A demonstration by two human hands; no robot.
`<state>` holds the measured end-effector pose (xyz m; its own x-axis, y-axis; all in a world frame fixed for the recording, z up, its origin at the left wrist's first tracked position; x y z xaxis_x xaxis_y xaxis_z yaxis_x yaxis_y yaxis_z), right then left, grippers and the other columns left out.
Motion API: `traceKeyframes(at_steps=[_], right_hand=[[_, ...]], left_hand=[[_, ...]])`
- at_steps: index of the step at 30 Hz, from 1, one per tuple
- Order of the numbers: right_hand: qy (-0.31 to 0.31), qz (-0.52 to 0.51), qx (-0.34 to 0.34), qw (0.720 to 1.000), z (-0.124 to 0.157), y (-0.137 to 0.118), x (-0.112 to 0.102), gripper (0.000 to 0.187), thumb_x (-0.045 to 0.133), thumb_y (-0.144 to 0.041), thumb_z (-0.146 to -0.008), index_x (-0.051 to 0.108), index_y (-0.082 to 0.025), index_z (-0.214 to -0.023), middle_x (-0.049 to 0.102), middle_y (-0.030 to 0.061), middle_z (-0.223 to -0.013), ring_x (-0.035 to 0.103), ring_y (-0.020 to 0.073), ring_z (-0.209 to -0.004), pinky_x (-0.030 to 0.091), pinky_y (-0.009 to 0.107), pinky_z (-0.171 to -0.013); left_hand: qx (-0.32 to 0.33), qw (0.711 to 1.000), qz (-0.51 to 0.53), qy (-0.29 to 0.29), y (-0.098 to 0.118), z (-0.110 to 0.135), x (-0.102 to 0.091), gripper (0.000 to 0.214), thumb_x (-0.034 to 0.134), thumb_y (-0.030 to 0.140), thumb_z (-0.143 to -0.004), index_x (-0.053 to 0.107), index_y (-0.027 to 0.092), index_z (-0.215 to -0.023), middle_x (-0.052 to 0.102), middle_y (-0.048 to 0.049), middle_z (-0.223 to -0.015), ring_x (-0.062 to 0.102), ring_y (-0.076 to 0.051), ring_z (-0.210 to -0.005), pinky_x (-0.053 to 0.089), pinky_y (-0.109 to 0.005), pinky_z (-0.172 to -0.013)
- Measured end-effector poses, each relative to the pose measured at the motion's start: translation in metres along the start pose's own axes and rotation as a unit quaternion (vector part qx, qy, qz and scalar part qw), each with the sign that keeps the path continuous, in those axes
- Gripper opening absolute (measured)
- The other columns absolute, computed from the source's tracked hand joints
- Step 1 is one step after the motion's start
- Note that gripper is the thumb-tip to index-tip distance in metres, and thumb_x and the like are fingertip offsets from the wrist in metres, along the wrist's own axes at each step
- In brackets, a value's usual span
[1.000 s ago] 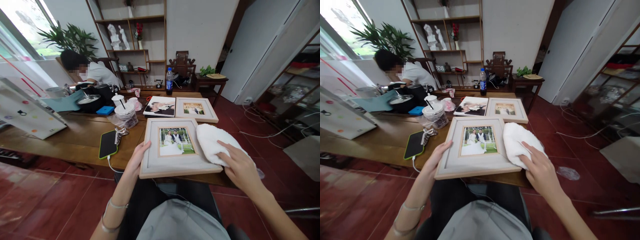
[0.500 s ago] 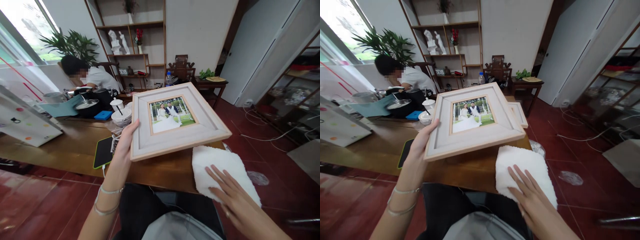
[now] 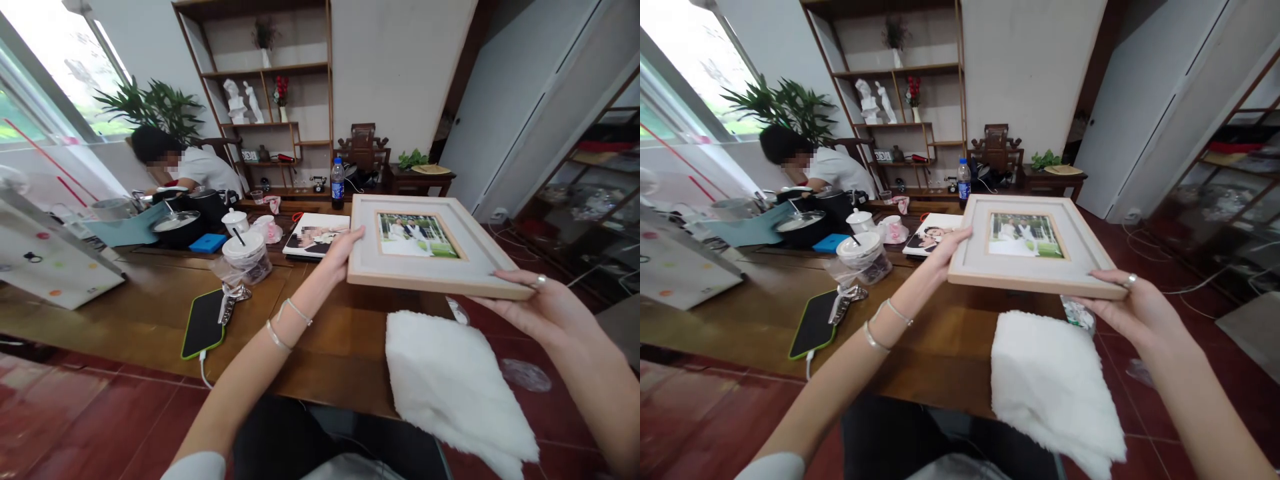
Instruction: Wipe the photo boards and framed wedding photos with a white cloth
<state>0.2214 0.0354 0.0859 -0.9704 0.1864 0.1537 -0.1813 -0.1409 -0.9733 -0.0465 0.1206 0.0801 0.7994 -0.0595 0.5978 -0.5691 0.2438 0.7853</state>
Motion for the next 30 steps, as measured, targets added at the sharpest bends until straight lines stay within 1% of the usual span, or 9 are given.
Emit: traceKeyframes(at_steps=[4,6,9,13,17,22,27,29,30], right_hand=[[0.087,-0.007,0.005,0.996,0.0,0.011,-0.025,0.007,0.051,-0.02,-0.074,0.057,-0.021,-0.076,0.065,0.0164,-0.091,0.065,0.0322,-0.089,0.051,0.052,-0.082],[0.124,0.003,-0.002,0.992,0.002,0.012,-0.036,0.01,0.051,-0.019,-0.074,0.058,-0.022,-0.078,0.065,0.0148,-0.09,0.065,0.0312,-0.089,0.05,0.051,-0.085],[0.15,0.02,-0.024,0.988,-0.002,0.015,-0.054,0.017,0.048,-0.019,-0.075,0.06,-0.023,-0.087,0.064,0.0157,-0.094,0.064,0.032,-0.091,0.05,0.052,-0.084],[0.156,0.044,-0.042,0.986,-0.011,0.017,-0.073,0.03,0.044,-0.022,-0.077,0.059,-0.022,-0.103,0.062,0.0193,-0.104,0.064,0.0334,-0.091,0.052,0.053,-0.078],[0.163,0.051,-0.033,0.985,-0.01,0.018,-0.082,0.038,0.044,-0.024,-0.078,0.058,-0.017,-0.112,0.059,0.0222,-0.111,0.064,0.033,-0.09,0.053,0.049,-0.075],[0.162,0.035,-0.021,0.986,-0.006,0.024,-0.09,0.038,0.045,-0.026,-0.079,0.057,-0.018,-0.114,0.057,0.0227,-0.116,0.063,0.0332,-0.095,0.052,0.048,-0.078],[0.174,0.005,-0.021,0.984,-0.004,0.025,-0.093,0.035,0.05,-0.024,-0.076,0.06,-0.021,-0.11,0.061,0.0191,-0.113,0.063,0.0331,-0.096,0.051,0.047,-0.081],[0.168,0.065,-0.045,0.983,-0.001,0.022,-0.092,0.032,0.045,-0.024,-0.078,0.062,-0.02,-0.105,0.064,0.0191,-0.105,0.064,0.0337,-0.092,0.052,0.049,-0.079],[0.165,0.153,-0.086,0.971,0.002,0.018,-0.091,0.032,0.04,-0.024,-0.079,0.063,-0.02,-0.102,0.066,0.0186,-0.099,0.065,0.0331,-0.089,0.053,0.049,-0.077]], left_hand=[[-0.099,0.994,-0.003,-0.039,-0.035,-0.008,-0.008,0.029,0.059,0.032,-0.084,0.06,0.01,-0.102,0.067,-0.0163,-0.1,0.066,-0.025,-0.095,0.052,-0.037,-0.087],[-0.192,0.981,0.01,0.016,-0.054,-0.014,-0.02,0.038,0.059,0.037,-0.083,0.055,0.009,-0.108,0.061,-0.0209,-0.107,0.063,-0.027,-0.101,0.054,-0.036,-0.081],[-0.244,0.963,0.07,0.089,-0.078,-0.028,-0.032,0.031,0.058,0.019,-0.081,0.05,0.009,-0.11,0.055,-0.0224,-0.114,0.059,-0.026,-0.109,0.055,-0.033,-0.078],[-0.176,0.969,0.119,0.124,-0.095,-0.045,-0.025,0.011,0.057,0.008,-0.078,0.056,0.015,-0.087,0.056,-0.016,-0.112,0.054,-0.022,-0.114,0.052,-0.031,-0.084],[-0.116,0.971,0.132,0.162,-0.101,-0.055,-0.008,0.014,0.056,0.004,-0.079,0.053,0.018,-0.077,0.056,-0.0086,-0.114,0.049,-0.014,-0.12,0.046,-0.024,-0.093],[-0.091,0.968,0.141,0.184,-0.103,-0.07,0.005,0.014,0.059,0.005,-0.077,0.052,0.015,-0.082,0.057,-0.0114,-0.113,0.049,-0.019,-0.12,0.046,-0.031,-0.095],[-0.069,0.965,0.157,0.2,-0.105,-0.087,0.011,0.025,0.06,0.01,-0.08,0.048,0.016,-0.101,0.057,-0.0115,-0.115,0.056,-0.021,-0.111,0.054,-0.034,-0.084],[-0.064,0.962,0.171,0.205,-0.106,-0.092,0.012,0.032,0.063,0.014,-0.078,0.046,0.016,-0.105,0.056,-0.012,-0.117,0.058,-0.023,-0.11,0.056,-0.033,-0.08],[-0.065,0.96,0.178,0.205,-0.106,-0.094,0.013,0.035,0.066,0.015,-0.077,0.046,0.016,-0.106,0.055,-0.0128,-0.118,0.058,-0.024,-0.109,0.057,-0.034,-0.078]])
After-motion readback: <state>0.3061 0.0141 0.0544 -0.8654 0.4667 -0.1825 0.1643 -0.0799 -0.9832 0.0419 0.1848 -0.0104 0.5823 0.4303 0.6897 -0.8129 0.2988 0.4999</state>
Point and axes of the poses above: each hand's wrist, its own z-axis away from the middle knuckle, its own x-axis out of the palm, y = z × x, the point moved 1 cm from there along -z, towards the middle knuckle
